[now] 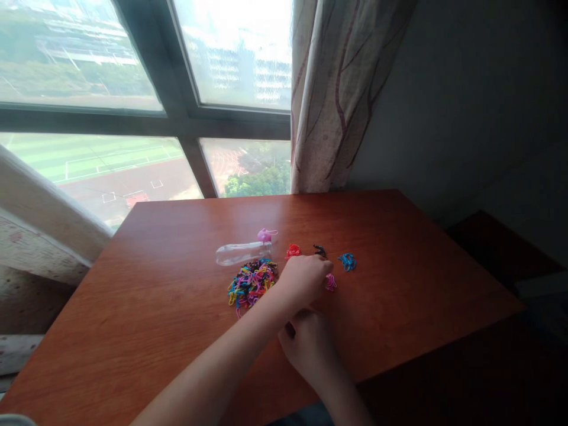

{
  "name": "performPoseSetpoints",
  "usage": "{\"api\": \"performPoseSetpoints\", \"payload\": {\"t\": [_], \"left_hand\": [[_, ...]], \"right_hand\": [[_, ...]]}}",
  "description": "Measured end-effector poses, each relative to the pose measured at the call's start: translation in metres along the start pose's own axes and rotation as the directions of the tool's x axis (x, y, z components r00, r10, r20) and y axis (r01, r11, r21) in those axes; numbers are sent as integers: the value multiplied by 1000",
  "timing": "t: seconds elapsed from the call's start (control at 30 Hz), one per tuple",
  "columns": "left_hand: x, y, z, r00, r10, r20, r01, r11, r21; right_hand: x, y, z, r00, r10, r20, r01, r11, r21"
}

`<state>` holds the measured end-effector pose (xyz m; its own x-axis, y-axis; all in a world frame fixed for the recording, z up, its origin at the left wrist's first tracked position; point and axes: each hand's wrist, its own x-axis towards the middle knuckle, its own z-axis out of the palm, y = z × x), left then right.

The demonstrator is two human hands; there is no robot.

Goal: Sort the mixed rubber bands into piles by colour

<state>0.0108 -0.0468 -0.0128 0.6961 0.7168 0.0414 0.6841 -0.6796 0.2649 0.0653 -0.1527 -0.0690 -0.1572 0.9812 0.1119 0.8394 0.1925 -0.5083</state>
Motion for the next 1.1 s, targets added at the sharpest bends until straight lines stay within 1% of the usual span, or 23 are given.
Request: {"api": "performPoseSetpoints", "payload": {"t": [0.1, 0.17, 0.3, 0.33, 0.4, 0.47, 0.53, 0.6, 0.7, 0.8, 0.9, 1.1], "left_hand": [[-12, -5, -9, 1000, -19, -23, 19, 1000, -1], [-26, -10, -18, 998, -48, -44, 47, 999, -6], [-69, -29, -31, 986, -137, -89, 135, 990, -30], [-81, -34, -32, 974, -184, -129, 176, 982, -73], [-107, -45, -30, 954, -235, -187, 205, 965, -164], [-130, -55, -24, 928, -296, -225, 248, 944, -219], [-149, -61, -15, 909, -343, -238, 279, 923, -263], [-163, -64, -6, 899, -364, -243, 287, 910, -299], [-176, -63, 7, 891, -376, -253, 282, 898, -338], [-182, -60, 15, 879, -386, -280, 275, 891, -362], [-184, -58, 18, 867, -404, -291, 289, 884, -368], [-184, -55, 20, 869, -399, -291, 301, 895, -329]], "right_hand": [[0, -1, -1, 999, -28, -22, 28, 1000, -2], [0, -2, -3, 998, -46, -41, 46, 999, 12], [0, -3, -5, 996, -60, -60, 65, 994, 92], [0, -4, -5, 996, -64, -60, 71, 991, 117], [0, -4, -5, 996, -72, -60, 80, 985, 152], [0, -4, -4, 995, -74, -60, 83, 982, 167], [0, -4, -3, 996, -72, -62, 81, 982, 168], [-1, -4, -2, 995, -71, -63, 80, 984, 158], [-1, -6, -3, 995, -76, -59, 83, 988, 127], [-1, -9, -6, 996, -78, -42, 82, 992, 96], [0, -12, -8, 997, -74, -12, 75, 994, 74], [2, -19, -8, 997, -69, 19, 67, 994, 83]]}}
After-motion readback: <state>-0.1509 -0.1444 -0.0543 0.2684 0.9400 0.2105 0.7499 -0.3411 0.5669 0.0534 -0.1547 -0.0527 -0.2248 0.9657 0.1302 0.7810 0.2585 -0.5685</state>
